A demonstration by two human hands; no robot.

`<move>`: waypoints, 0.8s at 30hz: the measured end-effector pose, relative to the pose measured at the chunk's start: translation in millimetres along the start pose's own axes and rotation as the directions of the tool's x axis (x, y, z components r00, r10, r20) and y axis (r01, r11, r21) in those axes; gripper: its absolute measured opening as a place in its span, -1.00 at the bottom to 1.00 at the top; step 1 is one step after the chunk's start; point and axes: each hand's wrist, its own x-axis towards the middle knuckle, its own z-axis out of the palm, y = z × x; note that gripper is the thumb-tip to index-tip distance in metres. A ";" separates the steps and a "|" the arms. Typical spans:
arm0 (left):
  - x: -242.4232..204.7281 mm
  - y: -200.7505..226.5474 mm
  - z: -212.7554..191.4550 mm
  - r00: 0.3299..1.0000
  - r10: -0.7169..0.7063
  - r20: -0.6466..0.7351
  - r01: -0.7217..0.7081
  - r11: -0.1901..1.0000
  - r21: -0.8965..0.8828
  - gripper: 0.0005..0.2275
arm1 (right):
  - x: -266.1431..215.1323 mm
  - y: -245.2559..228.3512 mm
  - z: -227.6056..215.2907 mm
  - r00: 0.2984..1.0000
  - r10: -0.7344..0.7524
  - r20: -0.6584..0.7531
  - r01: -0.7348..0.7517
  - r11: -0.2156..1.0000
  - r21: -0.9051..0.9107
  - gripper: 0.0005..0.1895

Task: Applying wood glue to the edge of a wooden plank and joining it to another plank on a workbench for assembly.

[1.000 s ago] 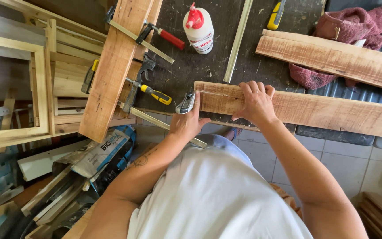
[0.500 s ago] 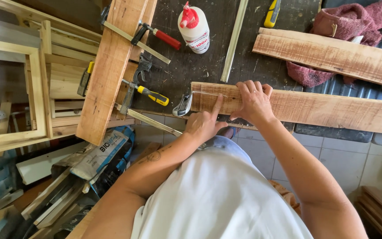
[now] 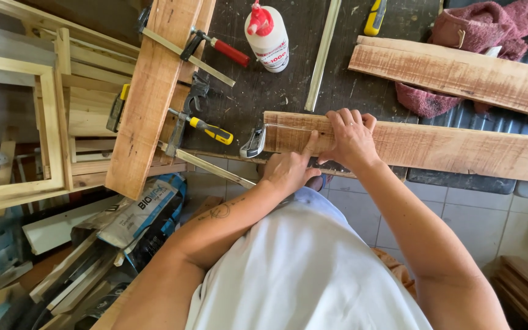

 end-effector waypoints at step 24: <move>-46.3 -88.6 41.2 0.979 -0.080 -0.186 0.069 0.996 -0.061 -0.49 | -0.9 -4.5 -7.1 1.000 0.016 0.009 -0.016 1.000 0.012 0.18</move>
